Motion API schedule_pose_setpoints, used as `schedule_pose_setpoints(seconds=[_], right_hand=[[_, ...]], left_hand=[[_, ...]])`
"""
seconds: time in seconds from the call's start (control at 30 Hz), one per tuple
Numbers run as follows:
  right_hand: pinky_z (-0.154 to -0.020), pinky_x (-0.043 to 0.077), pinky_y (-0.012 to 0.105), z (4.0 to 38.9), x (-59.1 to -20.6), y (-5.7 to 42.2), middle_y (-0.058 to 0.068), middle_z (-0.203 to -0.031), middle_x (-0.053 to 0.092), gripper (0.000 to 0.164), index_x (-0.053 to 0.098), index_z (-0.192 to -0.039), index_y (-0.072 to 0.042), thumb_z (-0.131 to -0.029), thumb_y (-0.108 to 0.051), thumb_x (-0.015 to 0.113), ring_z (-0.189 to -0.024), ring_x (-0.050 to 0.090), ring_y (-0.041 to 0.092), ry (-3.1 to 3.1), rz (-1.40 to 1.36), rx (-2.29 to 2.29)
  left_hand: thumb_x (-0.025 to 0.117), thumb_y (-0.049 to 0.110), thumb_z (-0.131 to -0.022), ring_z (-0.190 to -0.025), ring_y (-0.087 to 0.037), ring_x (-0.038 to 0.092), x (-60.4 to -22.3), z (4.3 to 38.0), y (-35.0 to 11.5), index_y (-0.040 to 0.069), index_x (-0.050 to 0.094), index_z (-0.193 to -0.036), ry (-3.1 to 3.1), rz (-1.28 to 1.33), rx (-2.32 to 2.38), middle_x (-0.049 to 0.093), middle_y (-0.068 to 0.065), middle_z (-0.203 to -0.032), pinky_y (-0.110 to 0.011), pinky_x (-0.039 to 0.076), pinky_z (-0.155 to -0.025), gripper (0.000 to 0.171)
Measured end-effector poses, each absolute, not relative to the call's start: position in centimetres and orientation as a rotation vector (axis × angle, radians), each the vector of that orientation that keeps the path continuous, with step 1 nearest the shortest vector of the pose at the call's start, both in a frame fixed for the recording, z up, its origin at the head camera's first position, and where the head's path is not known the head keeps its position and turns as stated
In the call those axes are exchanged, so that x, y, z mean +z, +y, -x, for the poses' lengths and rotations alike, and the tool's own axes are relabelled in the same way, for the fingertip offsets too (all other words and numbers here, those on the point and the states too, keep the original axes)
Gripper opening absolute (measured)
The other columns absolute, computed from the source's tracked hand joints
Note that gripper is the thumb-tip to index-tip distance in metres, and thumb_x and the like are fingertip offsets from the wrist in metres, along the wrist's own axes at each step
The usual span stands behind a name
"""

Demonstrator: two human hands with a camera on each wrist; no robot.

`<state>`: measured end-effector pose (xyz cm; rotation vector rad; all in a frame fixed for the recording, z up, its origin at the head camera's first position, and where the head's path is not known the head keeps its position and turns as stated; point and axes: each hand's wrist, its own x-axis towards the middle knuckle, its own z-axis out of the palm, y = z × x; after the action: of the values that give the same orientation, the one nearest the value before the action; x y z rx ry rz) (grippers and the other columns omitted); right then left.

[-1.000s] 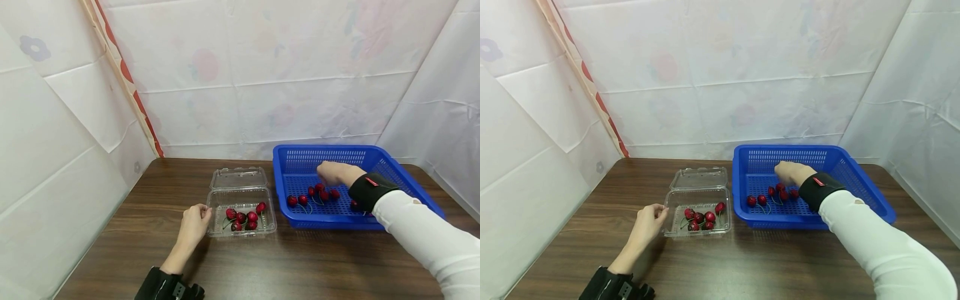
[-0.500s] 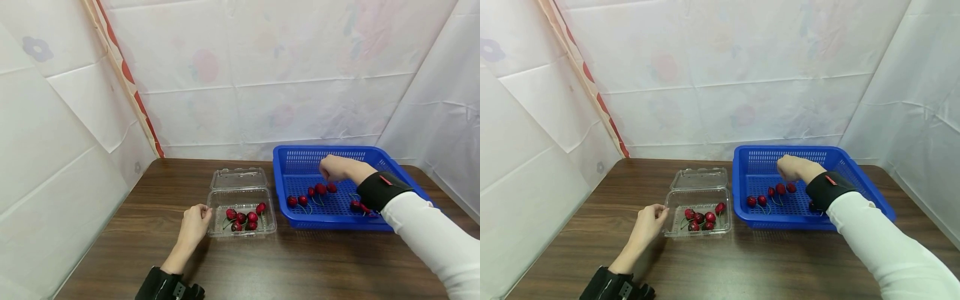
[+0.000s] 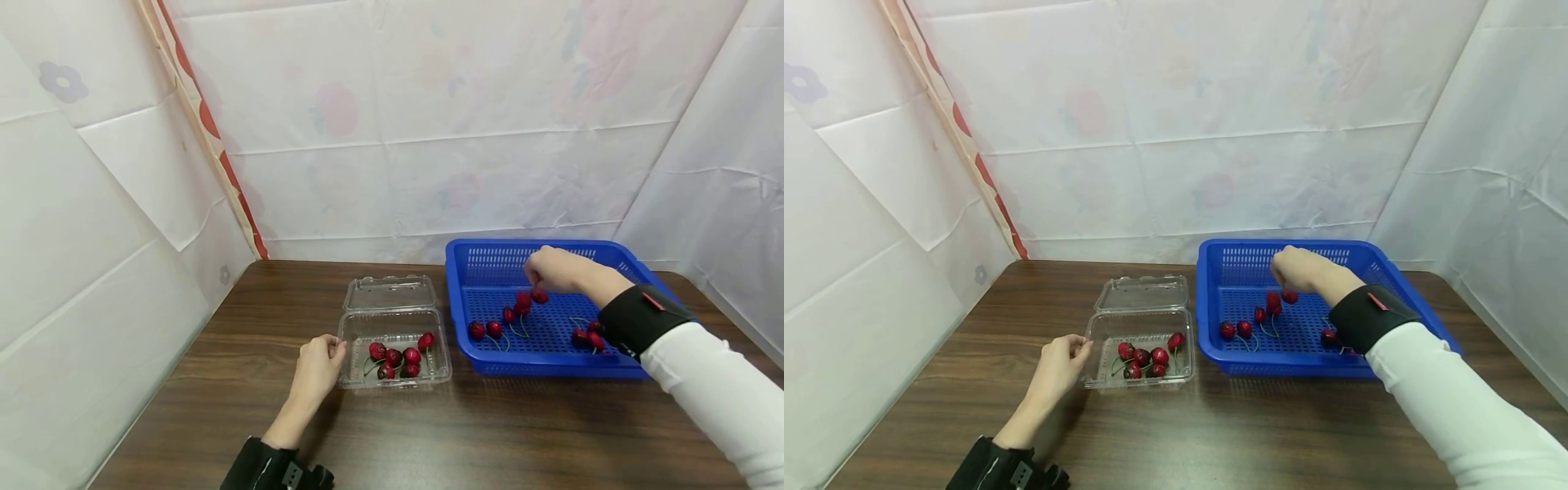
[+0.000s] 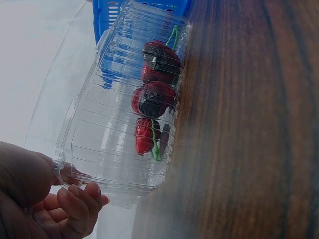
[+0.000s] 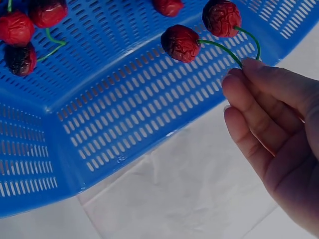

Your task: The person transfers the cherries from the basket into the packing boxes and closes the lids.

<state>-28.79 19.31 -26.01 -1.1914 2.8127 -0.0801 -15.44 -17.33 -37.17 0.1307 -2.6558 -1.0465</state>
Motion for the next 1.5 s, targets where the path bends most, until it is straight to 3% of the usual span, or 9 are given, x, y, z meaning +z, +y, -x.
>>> schedule_pose_setpoints(seconds=[0.57,0.77,1.1,1.5], right_hand=[[-0.051,0.035,0.028,27.3,-25.0,19.4,-0.003,-0.062,0.048,0.020,0.056,-0.067,-0.009,-0.075,0.009,0.058,-0.054,0.040,0.011,2.939,1.194,-0.083],[-0.053,0.043,0.028,26.4,-24.6,19.1,-0.002,-0.066,0.054,0.013,0.060,-0.072,-0.008,-0.076,0.005,0.062,-0.056,0.047,0.009,3.009,1.186,-0.118],[-0.053,0.045,0.030,24.9,-23.9,18.4,0.002,-0.069,0.058,0.009,0.061,-0.075,-0.006,-0.077,0.003,0.062,-0.057,0.050,0.011,3.080,1.120,-0.193],[-0.056,0.046,0.031,23.6,-23.5,16.7,0.004,-0.070,0.060,0.008,0.061,-0.075,-0.005,-0.077,0.002,0.063,-0.059,0.053,0.012,3.158,1.242,-0.337]], left_hand=[[0.054,0.006,-0.085,-0.046,-0.010,0.043,-37.1,15.5,-17.3,-0.011,0.060,-0.086,-2.664,-0.134,-1.051,0.053,-0.003,-0.058,-0.025,0.036,-0.042,0.019],[0.054,0.006,-0.085,-0.047,-0.010,0.045,-37.1,15.5,-17.4,-0.011,0.060,-0.085,-2.656,-0.132,-1.045,0.055,-0.004,-0.059,-0.025,0.038,-0.043,0.018],[0.054,0.006,-0.085,-0.047,-0.010,0.043,-37.1,15.6,-17.4,-0.010,0.061,-0.084,-2.658,-0.148,-1.031,0.052,-0.002,-0.057,-0.025,0.037,-0.044,0.017],[0.054,0.006,-0.084,-0.048,-0.010,0.043,-37.0,15.8,-17.4,-0.010,0.061,-0.083,-2.651,-0.138,-1.016,0.052,-0.002,-0.057,-0.026,0.038,-0.046,0.017]])
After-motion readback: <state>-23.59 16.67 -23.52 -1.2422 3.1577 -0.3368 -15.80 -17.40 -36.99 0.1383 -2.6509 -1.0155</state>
